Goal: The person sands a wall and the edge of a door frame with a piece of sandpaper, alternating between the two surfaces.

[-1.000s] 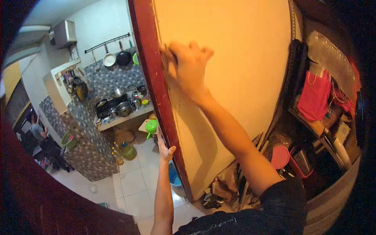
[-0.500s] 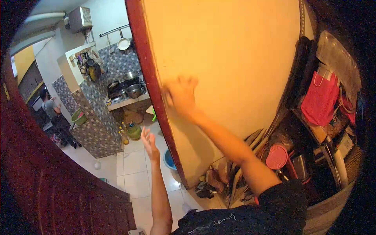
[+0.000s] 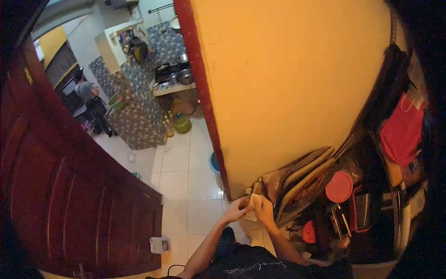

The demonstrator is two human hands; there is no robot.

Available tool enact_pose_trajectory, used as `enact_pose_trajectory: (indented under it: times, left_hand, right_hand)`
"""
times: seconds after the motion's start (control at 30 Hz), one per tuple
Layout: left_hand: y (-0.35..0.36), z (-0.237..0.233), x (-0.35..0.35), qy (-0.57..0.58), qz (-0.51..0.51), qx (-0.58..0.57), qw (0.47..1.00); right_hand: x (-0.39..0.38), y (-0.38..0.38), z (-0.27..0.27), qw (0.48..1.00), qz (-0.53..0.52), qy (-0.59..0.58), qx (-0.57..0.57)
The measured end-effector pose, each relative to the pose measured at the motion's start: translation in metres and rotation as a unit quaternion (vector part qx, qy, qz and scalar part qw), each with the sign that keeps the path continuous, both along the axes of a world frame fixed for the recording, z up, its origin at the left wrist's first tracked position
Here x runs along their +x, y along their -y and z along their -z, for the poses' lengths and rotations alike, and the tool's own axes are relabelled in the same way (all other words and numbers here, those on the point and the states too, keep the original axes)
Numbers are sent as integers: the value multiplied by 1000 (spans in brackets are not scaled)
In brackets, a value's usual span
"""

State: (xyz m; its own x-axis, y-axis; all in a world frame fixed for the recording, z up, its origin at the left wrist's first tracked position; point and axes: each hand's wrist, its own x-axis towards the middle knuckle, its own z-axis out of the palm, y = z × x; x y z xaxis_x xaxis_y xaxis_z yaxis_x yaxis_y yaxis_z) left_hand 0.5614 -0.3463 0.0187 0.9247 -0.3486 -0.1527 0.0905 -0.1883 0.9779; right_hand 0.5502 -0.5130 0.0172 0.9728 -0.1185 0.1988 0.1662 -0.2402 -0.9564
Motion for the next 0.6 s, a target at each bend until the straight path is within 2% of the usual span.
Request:
enact_pose_trajectory:
  times: [0.03,0.07,0.13,0.2,0.27,0.3,0.33,0.4,0.43,0.47,0.5,0.53,0.57,0.6]
  left_hand:
    - [1,-2,1,16,49,-41,998]
    - [3,-1,1,15,41,-42,998]
    - [7,5,6,25,73,32,997]
    - [9,9,8,27,51,40,997]
    - [11,9,8,15,31,16,999]
    - [10,16,11,25,40,8,999]
    - [12,21,9,24,35,6,999]
    - [19,29,2,59,-90,82,991]
    - [17,28,3,-14,-100,134,986]
    - [14,27,3,-16,-100,133,986]
    - [8,26,3,-141,-65,38,987]
    - [4,25,1,-262,-26,-57,963]
    - [5,22,-3,-314,-38,-64,946]
    - [5,22,-4,-312,-31,-62,947]
  right_hand:
    - [-7,11,10,1000,-13,-23,1]
    - [-12,21,17,999,-24,-45,1]
    - [-17,40,22,997,-37,-65,-11]
    - [-18,49,21,995,-49,-85,-23]
    - [-19,54,-3,995,-64,-59,-44]
    - [-14,66,21,993,-80,-64,-54]
    - [-15,64,12,993,-85,-65,-56]
    - [-16,61,-15,992,-70,-103,-25]
    - [-14,61,-19,991,-75,-93,-55]
    - [-13,60,-23,991,-75,-94,-56]
    - [-13,58,-27,992,-95,-70,-45]
    - [-16,55,-32,992,-113,-45,-33]
    - [-18,53,-36,993,-107,-44,-33]
    - [-19,50,-40,989,-141,-31,-34]
